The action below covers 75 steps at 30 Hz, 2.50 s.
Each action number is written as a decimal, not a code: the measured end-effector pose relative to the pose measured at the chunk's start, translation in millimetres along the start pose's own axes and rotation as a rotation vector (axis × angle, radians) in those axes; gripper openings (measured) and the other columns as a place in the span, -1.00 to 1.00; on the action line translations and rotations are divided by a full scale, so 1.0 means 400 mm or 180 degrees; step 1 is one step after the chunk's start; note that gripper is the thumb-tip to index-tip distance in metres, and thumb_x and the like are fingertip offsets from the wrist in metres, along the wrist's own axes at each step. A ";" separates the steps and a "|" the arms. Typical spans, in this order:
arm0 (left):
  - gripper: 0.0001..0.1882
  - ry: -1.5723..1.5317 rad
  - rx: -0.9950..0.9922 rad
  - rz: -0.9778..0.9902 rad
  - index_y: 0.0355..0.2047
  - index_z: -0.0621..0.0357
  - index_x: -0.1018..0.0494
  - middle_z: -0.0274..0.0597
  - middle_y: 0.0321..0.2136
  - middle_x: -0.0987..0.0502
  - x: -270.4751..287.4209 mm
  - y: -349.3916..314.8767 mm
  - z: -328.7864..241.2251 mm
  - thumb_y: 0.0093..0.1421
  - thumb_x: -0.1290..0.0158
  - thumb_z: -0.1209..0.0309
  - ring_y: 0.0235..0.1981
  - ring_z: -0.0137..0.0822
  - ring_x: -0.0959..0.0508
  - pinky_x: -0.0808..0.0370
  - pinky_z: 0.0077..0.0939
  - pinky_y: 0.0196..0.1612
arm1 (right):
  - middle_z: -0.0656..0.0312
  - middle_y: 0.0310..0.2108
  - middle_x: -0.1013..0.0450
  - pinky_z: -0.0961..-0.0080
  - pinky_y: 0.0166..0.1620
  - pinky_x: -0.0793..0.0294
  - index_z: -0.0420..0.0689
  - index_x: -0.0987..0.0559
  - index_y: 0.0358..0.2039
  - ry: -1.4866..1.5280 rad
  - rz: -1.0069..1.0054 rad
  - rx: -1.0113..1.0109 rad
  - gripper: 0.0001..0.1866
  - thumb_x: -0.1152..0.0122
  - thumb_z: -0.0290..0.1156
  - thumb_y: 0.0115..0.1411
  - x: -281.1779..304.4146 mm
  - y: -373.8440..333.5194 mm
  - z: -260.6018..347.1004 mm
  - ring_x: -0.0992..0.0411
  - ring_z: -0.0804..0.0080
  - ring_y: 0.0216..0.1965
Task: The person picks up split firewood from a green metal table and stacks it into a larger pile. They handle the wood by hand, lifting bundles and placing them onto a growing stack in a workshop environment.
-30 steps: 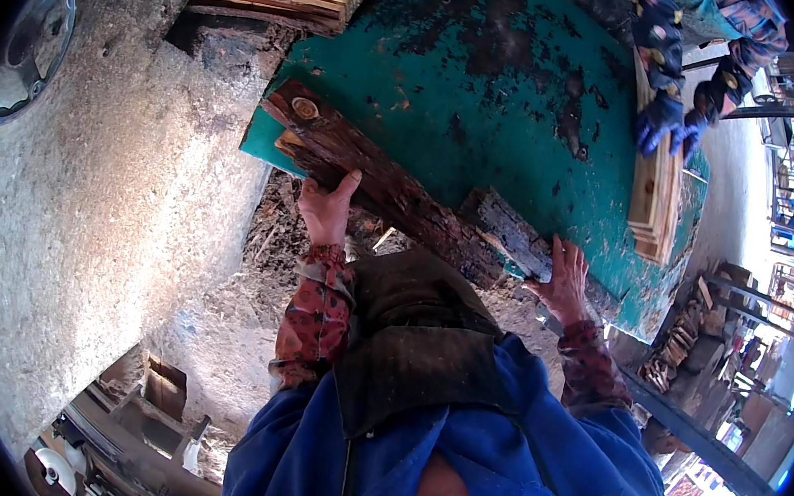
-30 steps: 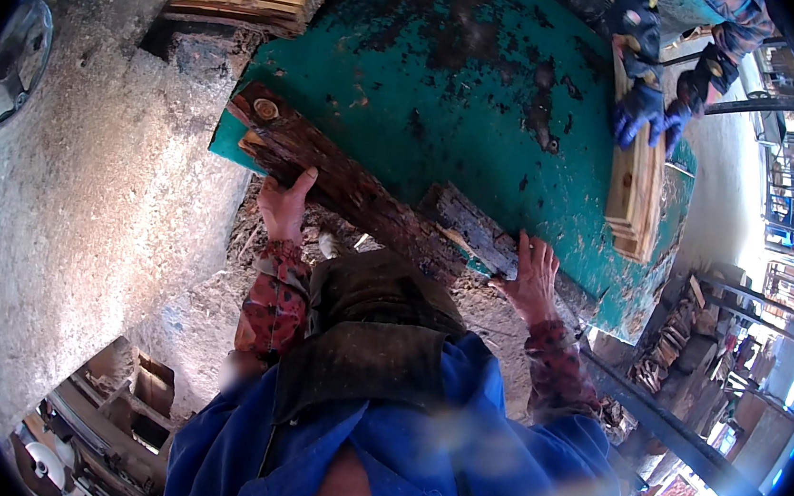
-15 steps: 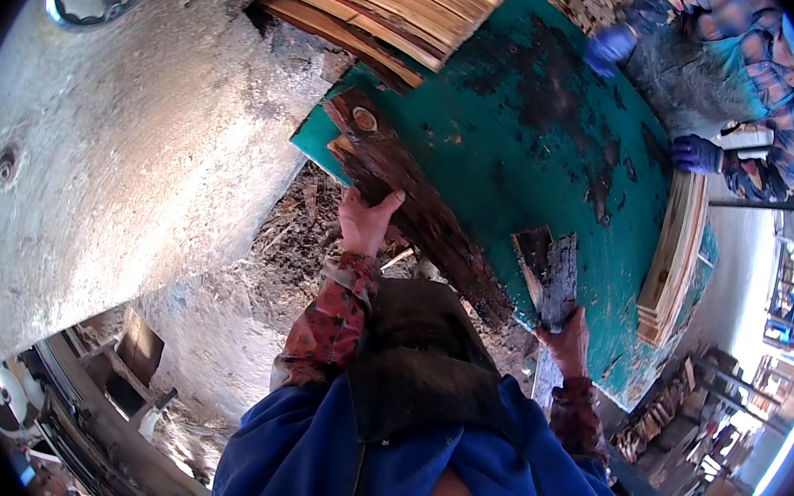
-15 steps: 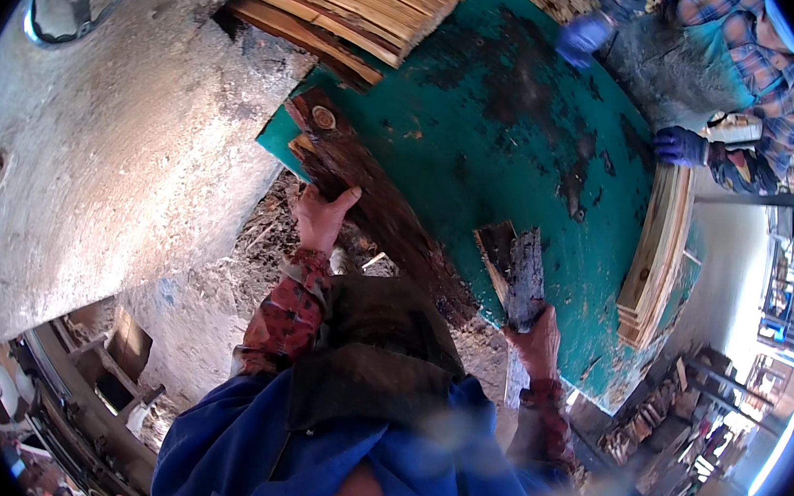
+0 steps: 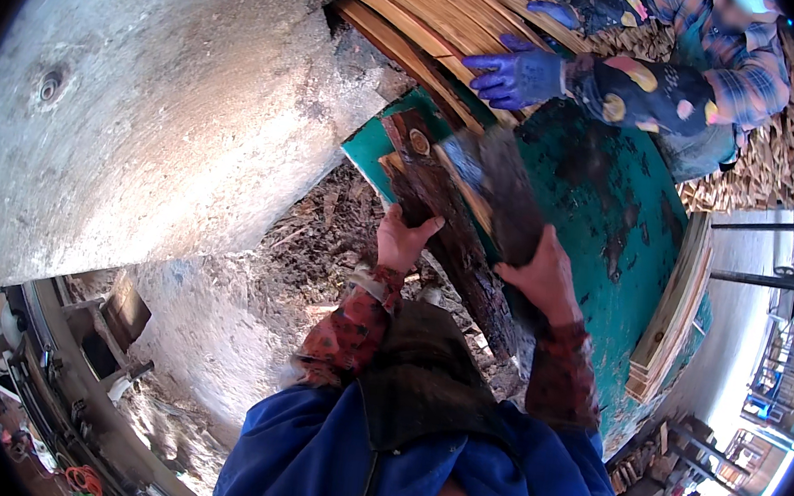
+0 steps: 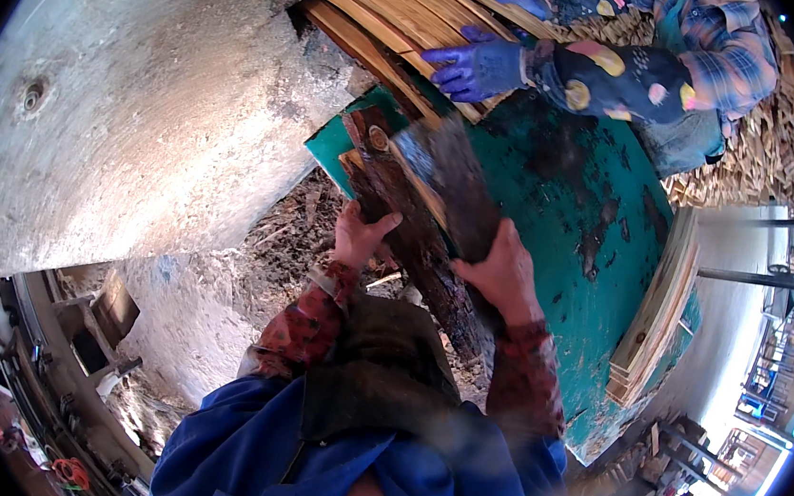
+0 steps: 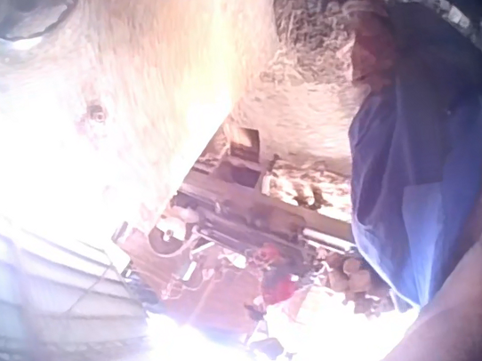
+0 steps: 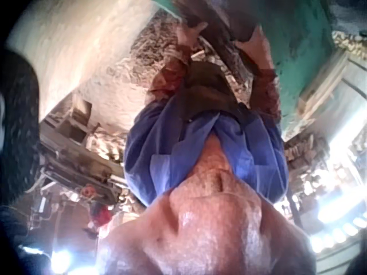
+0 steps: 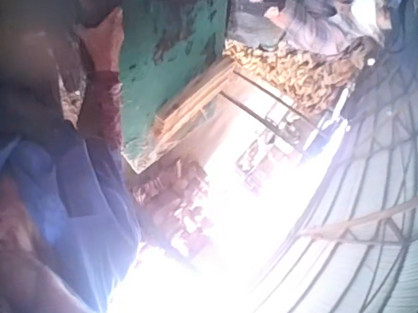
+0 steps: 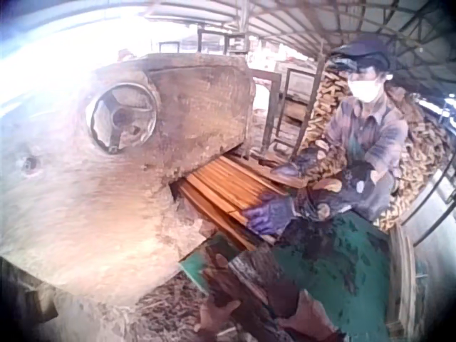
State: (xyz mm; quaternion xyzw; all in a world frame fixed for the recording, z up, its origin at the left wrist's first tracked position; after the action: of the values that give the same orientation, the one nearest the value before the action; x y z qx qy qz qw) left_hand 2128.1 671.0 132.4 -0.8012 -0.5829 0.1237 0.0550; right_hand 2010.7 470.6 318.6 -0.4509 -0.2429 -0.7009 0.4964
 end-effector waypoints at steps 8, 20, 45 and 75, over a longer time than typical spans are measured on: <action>-0.65 -0.0568 0.0337 0.0236 -0.18 0.34 -0.38 -0.19 -0.33 -0.55 0.000 -0.036 -0.071 0.13 -0.23 0.39 -0.41 -0.43 -0.52 -0.48 -0.50 -0.40 | -0.11 -0.09 -0.34 0.19 0.08 -0.33 -0.34 -0.30 0.09 -0.0218 -0.0312 0.0986 -0.10 -0.48 -0.08 -0.15 -0.152 0.207 0.160 -0.33 -0.07 0.00; -0.69 -0.0792 0.0482 -0.0104 -0.34 0.21 -0.36 -0.42 -0.44 -0.48 -0.017 -0.050 -0.123 0.07 -0.31 0.42 -0.43 -0.62 -0.40 -0.38 -0.68 -0.40 | -0.01 -0.10 -0.39 0.23 0.00 -0.39 -0.29 -0.49 -0.11 -0.0194 -0.0823 0.1462 -0.73 -0.06 -0.45 0.21 -0.178 0.396 0.246 -0.38 0.03 -0.06; -0.75 -0.1382 0.0046 -0.0194 -0.33 0.27 -0.40 -0.32 -0.31 -0.57 -0.029 -0.043 -0.141 0.09 -0.27 0.49 -0.31 -0.59 -0.46 -0.44 -0.63 -0.26 | -0.06 -0.29 -0.39 0.10 -0.17 -0.41 -0.21 -0.49 -0.35 -0.0263 -0.0288 0.1069 -0.80 -0.22 -0.37 0.05 -0.171 0.545 0.112 -0.40 -0.10 -0.21; -0.72 -0.0629 0.0360 -0.0275 -0.32 0.32 -0.42 -0.22 -0.35 -0.58 -0.022 -0.039 -0.113 0.05 -0.29 0.49 -0.35 -0.51 -0.51 -0.46 -0.59 -0.31 | -0.13 0.12 -0.19 0.02 0.13 -0.22 -0.17 -0.22 0.22 -0.1026 -0.0864 -0.0662 -0.10 -0.44 -0.14 -0.08 -0.014 0.153 -0.323 -0.15 -0.15 0.14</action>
State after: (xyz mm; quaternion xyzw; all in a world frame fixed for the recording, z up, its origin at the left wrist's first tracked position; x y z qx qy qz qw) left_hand 2123.1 670.1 180.9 -0.7549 -0.6115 0.2323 0.0476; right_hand 2016.8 347.6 245.6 -0.5689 -0.3039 -0.7015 0.3033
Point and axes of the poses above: each hand's wrist, its own y-axis towards the middle knuckle, its own x-axis out of the back of the hand, z = x × y, the point moved 4 cm from there along y, towards the middle knuckle
